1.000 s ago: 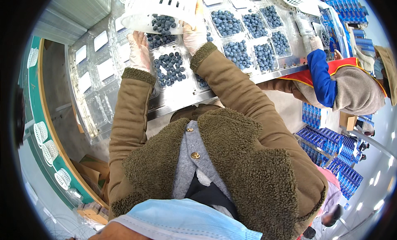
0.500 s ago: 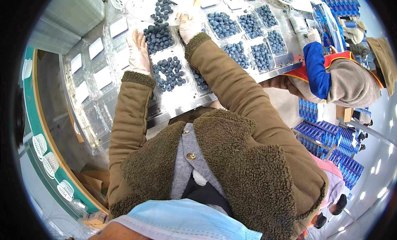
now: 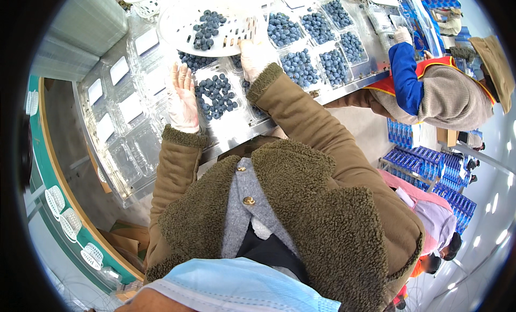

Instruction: The person pours blueberries from white baskets into clear plastic clamshell containers on a metal table. They then place lids on the filled containers and stack them. The process is repeated with multiple containers.

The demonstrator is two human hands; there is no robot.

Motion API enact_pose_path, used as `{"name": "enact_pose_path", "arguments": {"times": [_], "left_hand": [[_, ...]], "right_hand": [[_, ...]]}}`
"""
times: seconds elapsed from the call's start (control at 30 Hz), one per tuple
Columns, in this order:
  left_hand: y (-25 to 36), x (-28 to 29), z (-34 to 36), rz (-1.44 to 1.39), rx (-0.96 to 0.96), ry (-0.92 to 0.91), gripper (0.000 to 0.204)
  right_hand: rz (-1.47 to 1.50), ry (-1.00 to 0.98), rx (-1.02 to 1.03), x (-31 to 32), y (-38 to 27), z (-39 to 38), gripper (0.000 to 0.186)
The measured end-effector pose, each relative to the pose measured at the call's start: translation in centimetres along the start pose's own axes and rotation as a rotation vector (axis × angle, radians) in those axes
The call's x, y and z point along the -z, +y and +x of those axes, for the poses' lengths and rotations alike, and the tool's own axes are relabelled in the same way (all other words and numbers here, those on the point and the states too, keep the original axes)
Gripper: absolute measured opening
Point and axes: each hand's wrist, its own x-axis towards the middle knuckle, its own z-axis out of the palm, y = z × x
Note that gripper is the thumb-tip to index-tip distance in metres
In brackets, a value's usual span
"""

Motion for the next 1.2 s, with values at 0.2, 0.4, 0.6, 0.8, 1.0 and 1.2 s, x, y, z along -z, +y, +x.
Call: {"name": "enact_pose_path", "arguments": {"times": [0.2, 0.4, 0.6, 0.8, 1.0, 1.2], "left_hand": [[1.2, -2.2, -1.0, 0.091, 0.008, -0.196, 0.062], [-1.5, -6.9, -2.8, 0.154, 0.261, -0.247, 0.048], [-7.1, -14.0, -6.5, 0.136, 0.402, -0.433, 0.04], [-14.2, -21.3, -12.9, 0.278, 0.5, -0.47, 0.046], [-20.9, -24.3, -18.6, 0.297, 0.367, -0.724, 0.045], [-24.4, -24.4, -21.7, 0.3, 0.69, -0.701, 0.047]], "right_hand": [[0.068, -0.032, 0.065, 3.1, -2.8, -4.0, 0.044], [-0.017, 0.06, -0.017, 10.0, -7.2, -8.7, 0.046], [-0.155, 0.225, 0.286, 17.0, -13.9, -12.7, 0.068], [-1.131, 0.168, 0.973, 23.2, -19.8, -18.3, 0.037], [-1.392, 0.426, 0.086, 29.5, -15.8, -16.9, 0.041], [-1.4, 0.507, -0.067, 33.5, -13.8, -20.0, 0.034]]}}
